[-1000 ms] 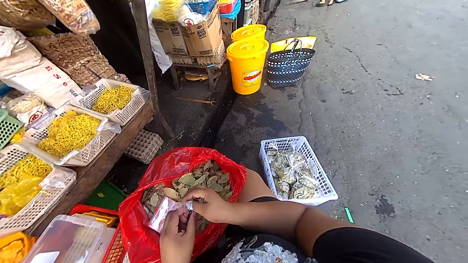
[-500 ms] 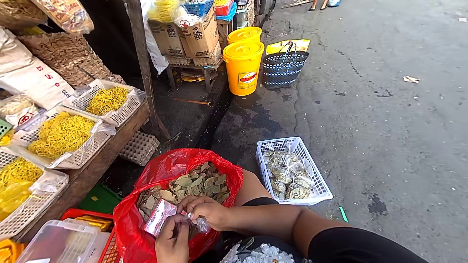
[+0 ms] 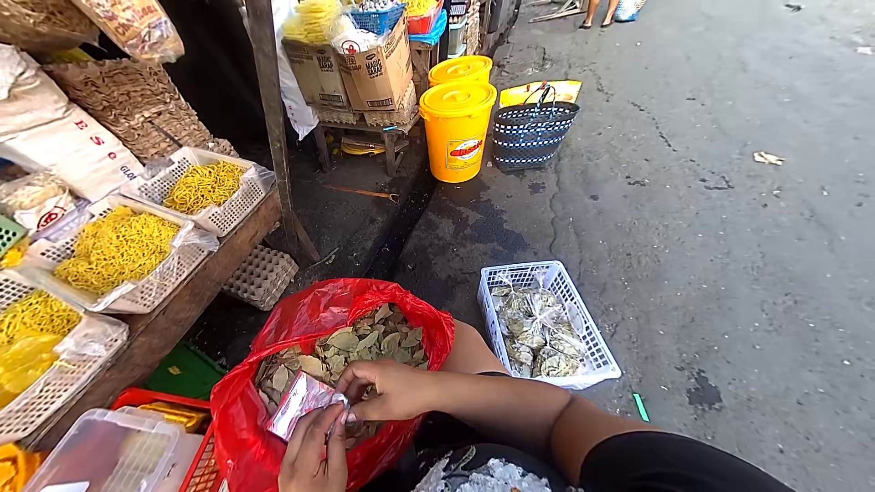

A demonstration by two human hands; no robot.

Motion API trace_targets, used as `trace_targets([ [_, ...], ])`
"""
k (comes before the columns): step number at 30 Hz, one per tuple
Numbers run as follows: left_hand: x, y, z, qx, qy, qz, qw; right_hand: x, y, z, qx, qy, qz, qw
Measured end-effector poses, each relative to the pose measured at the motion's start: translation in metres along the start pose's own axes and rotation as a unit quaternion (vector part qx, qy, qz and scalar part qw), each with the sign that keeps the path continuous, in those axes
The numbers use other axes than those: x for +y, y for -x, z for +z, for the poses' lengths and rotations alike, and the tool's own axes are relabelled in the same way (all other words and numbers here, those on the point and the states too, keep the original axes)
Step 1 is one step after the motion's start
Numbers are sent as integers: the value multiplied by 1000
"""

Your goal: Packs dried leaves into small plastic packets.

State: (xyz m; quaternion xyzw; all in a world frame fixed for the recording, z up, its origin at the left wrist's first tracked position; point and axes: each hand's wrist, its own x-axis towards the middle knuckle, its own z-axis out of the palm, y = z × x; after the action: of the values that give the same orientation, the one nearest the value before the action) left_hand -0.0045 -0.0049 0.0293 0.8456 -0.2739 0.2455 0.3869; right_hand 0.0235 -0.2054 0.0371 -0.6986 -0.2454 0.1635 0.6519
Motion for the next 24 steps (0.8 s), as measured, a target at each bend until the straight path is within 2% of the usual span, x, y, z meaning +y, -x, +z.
trace_targets([
  [5,2,0,-3,3,-10,35,999,1,0,16,2,142,-98,985],
  [8,2,-2,-8,3,-4,34,999,11,0,27,22,227,-109,967],
  [11,2,0,-12,3,5,19,1000,16,0,30,13,259,-111,959],
  [14,-17,1,-29,60,50,-68,995,9,1,24,-48,264,-104,958],
  [16,-30,-6,-41,124,116,-150,974,0,1,19,-92,269,-85,955],
  [19,-24,-15,-30,170,184,-190,949,4,-1,13,-79,255,-83,960],
  [21,-12,-13,-15,116,225,-191,948,11,2,12,-3,233,-73,970],
  [23,0,-2,-3,-3,259,-250,933,17,4,14,100,200,-56,973],
  [24,5,2,2,-67,271,-297,913,17,5,12,139,184,-46,972],
])
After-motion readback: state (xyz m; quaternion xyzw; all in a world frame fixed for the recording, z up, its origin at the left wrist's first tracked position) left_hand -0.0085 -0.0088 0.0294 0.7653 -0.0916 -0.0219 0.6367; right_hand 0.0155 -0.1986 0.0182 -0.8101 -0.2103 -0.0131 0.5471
